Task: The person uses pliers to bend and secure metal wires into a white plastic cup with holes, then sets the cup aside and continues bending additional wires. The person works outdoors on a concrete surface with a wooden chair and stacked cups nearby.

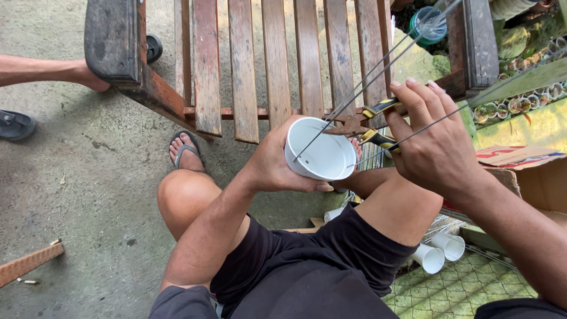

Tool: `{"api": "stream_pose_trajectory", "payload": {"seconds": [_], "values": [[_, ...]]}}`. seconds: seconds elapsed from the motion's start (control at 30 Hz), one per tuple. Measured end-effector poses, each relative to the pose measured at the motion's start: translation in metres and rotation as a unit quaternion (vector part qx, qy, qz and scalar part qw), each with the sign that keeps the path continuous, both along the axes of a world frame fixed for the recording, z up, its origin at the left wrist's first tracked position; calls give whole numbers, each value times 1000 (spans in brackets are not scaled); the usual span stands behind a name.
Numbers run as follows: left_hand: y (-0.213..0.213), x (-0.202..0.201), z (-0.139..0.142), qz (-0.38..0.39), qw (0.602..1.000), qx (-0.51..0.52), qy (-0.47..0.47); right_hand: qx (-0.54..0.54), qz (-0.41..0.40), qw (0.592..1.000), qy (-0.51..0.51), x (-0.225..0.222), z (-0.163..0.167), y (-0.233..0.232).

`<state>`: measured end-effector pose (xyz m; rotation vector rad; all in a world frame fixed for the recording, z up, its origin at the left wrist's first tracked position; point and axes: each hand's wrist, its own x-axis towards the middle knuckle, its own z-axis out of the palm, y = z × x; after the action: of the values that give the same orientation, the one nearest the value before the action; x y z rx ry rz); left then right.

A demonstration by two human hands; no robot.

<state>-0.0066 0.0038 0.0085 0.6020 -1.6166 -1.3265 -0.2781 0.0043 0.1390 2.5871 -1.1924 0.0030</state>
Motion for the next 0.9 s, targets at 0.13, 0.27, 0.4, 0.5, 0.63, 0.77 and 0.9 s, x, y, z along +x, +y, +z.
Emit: {"api": "stream_pose_trajectory", "payload": {"seconds": [0.13,0.27,0.4,0.5,0.63,0.77,0.9], "values": [[1,0,-1,-1,1000,-2,-4,-7,3,1000,19,0,-3,1],[3,-1,-1,-2,1000,16,-3,0,18,999,27,-1,-3,-1],[2,-2,-2,-9,1000,22,9,16,40,999,27,0,-3,-5],[2,-3,-2,-18,999,26,23,10,43,999,28,1,0,-5],[2,-3,-2,-8,1000,19,10,8,51,998,24,5,2,-4],[3,-2,-2,-9,1000,19,0,-2,60,998,12,7,6,-3],[3,-2,-1,-12,1000,20,-6,1,59,998,2,7,5,-1]]}}
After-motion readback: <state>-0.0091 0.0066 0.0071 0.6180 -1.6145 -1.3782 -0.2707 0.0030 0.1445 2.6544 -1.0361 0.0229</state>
